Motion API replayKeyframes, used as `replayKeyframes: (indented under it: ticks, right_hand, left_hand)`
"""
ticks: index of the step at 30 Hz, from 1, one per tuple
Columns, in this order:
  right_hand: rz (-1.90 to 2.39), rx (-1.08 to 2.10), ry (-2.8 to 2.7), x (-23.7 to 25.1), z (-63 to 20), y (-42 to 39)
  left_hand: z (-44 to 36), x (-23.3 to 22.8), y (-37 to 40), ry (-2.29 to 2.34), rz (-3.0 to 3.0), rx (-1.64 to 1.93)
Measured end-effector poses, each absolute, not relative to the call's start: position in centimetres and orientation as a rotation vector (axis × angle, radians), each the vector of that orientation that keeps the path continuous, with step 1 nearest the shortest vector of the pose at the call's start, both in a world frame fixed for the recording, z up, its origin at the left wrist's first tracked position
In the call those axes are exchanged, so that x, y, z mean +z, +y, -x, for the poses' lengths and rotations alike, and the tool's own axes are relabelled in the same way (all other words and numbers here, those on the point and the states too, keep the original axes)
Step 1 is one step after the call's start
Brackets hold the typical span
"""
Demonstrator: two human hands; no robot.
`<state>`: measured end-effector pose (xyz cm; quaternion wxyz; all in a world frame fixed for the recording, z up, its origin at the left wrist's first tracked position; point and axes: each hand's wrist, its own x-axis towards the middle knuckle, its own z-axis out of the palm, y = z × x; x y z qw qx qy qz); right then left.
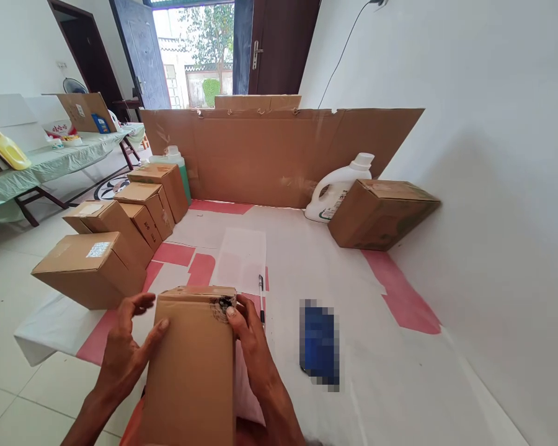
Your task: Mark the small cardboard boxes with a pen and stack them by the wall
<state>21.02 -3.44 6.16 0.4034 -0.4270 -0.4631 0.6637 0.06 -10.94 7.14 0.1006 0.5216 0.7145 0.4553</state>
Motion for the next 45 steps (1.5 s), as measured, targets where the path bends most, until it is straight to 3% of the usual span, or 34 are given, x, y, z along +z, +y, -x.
replayKeyframes:
  ticks: [2,8,25,27,31,35,39,45]
  right_hand:
    - [1.07,1.71,-1.223,6.0,-21.3,-4.3]
    - [1.046,1.737,-1.267,5.2,-21.2,-6.1]
    - [1.137,1.674,-1.369,4.3,-22.1,-4.7]
    - [1.242,1.57,-1.435,3.4,-23.2,-3.8]
    - [1.648,1.076,-1.535,0.9,-24.8,-0.7]
    - [1.819,0.944,-1.516,-1.7,-25.1,1.7]
    - [1.727,1.023,-1.485,-1.9,-25.5,1.9]
    - [1.25,1.249,-1.201,3.3,-24.7,-1.7]
  left_hand:
    - [-1.1,8.7,-9.9,2.175,-1.779,1.365]
    - [-3.8,11.2,-7.8,1.888,-2.074,0.781]
    - [-3.2,10.9,-7.5,1.835,-2.021,0.629]
    - [-2.7,10.9,-7.9,1.792,-2.028,0.626]
    - [-2.1,10.6,-8.1,1.791,-2.023,0.61]
    - [-2.4,10.2,-7.6,1.796,-2.017,0.631]
    - [-2.5,10.1,-7.3,1.835,-2.006,0.641]
    - [-2.4,10.2,-6.8,1.797,-1.998,0.594]
